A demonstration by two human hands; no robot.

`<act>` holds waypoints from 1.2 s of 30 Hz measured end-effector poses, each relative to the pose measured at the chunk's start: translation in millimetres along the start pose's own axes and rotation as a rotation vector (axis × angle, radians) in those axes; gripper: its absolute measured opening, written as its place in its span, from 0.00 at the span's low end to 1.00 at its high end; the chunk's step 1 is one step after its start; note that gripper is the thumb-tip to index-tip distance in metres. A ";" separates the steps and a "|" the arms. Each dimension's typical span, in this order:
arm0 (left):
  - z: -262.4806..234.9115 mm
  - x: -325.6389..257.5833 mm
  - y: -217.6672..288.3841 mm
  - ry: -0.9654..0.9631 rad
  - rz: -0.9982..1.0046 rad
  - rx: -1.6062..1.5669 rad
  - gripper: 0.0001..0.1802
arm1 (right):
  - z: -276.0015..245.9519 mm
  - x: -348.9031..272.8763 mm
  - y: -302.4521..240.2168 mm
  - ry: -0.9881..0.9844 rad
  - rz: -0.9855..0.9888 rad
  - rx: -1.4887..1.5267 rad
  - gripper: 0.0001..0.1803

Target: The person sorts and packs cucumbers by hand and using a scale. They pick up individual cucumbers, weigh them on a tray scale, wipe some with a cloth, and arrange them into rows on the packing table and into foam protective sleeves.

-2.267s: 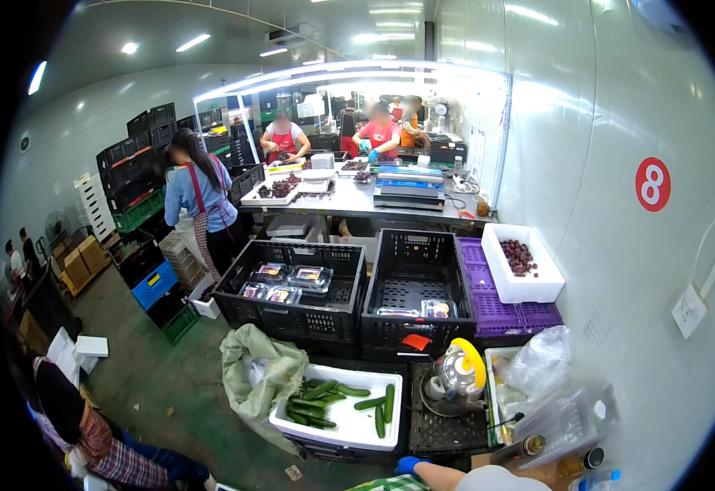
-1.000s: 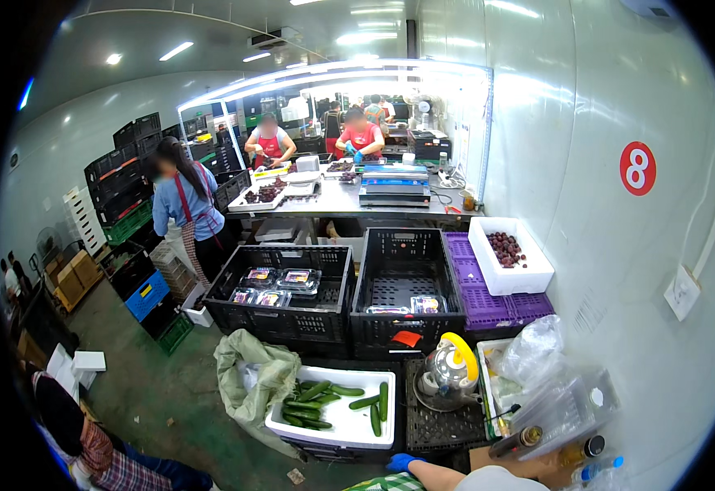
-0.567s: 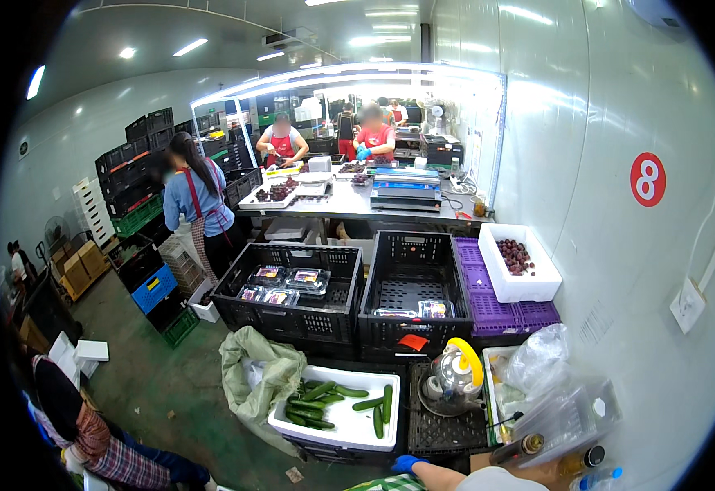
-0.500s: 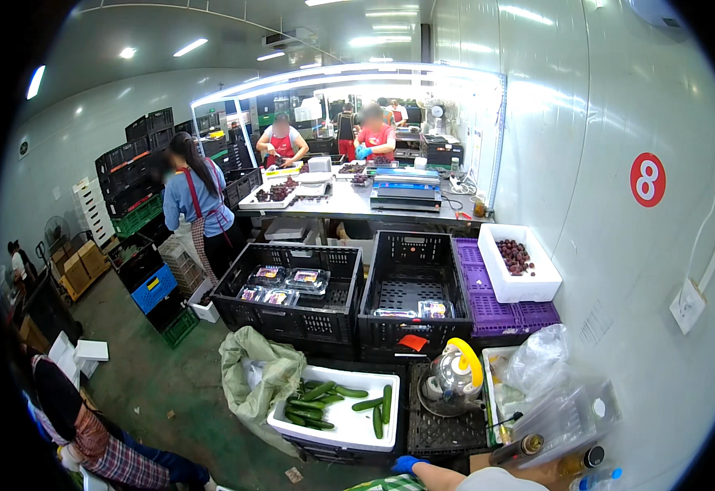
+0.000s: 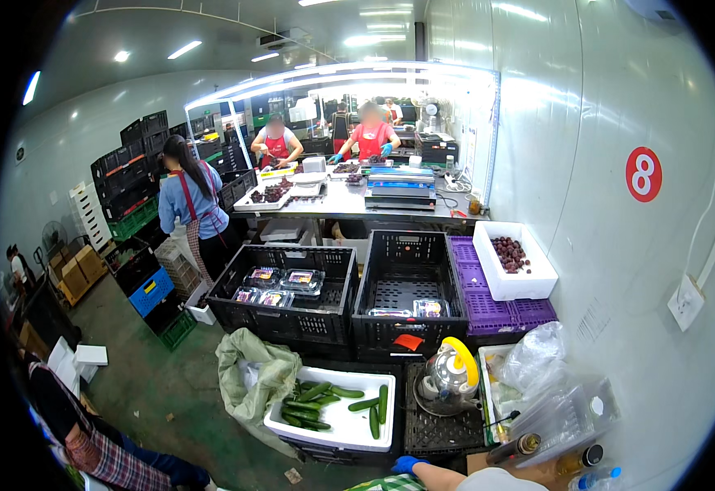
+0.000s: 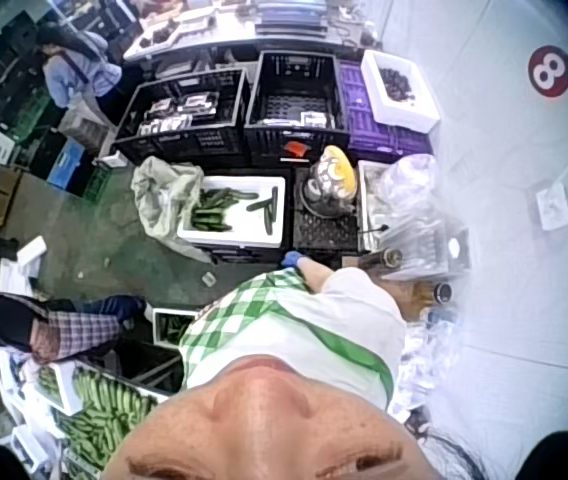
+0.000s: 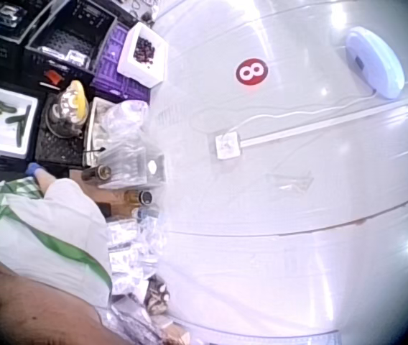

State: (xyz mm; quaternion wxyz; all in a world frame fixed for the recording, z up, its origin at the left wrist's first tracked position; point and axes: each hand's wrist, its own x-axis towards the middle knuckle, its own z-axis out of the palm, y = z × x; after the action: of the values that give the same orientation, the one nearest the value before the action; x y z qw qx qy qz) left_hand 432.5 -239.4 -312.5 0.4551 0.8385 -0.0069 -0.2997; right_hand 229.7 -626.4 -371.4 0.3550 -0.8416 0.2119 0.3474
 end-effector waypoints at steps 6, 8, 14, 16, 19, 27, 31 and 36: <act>2.0 -1.2 0.8 0.002 -0.006 -0.002 0.16 | -0.2 1.2 2.8 -0.030 0.023 0.052 0.29; 3.5 -0.7 1.6 0.000 -0.008 -0.003 0.15 | -1.7 0.9 3.3 -0.032 0.024 0.052 0.29; 4.1 -2.1 0.6 0.003 -0.015 -0.008 0.15 | -3.3 0.1 -4.7 -0.002 -0.001 -0.002 0.30; 4.9 -3.2 -0.2 0.004 -0.017 -0.007 0.15 | -3.9 -1.0 -5.5 -0.002 -0.001 0.002 0.30; 5.0 -4.0 -0.5 0.005 -0.020 -0.006 0.15 | -4.9 -2.3 -6.1 -0.016 -0.001 0.009 0.30; 6.2 -4.5 1.4 0.005 -0.022 -0.009 0.14 | -0.3 -3.8 1.1 -0.015 0.019 0.027 0.30; 7.5 -4.7 1.9 0.005 -0.022 -0.010 0.14 | -3.0 -2.6 0.7 -0.058 0.017 0.001 0.30; 8.4 -5.1 0.3 0.005 -0.030 -0.009 0.14 | -1.5 -0.3 3.0 -0.072 0.021 0.052 0.30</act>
State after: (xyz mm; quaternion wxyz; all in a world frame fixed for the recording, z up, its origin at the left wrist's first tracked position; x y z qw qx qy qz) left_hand 424.1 -244.5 -313.1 0.4542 0.8372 0.0081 -0.3046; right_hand 228.4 -629.5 -371.8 0.3805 -0.8167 0.2168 0.3758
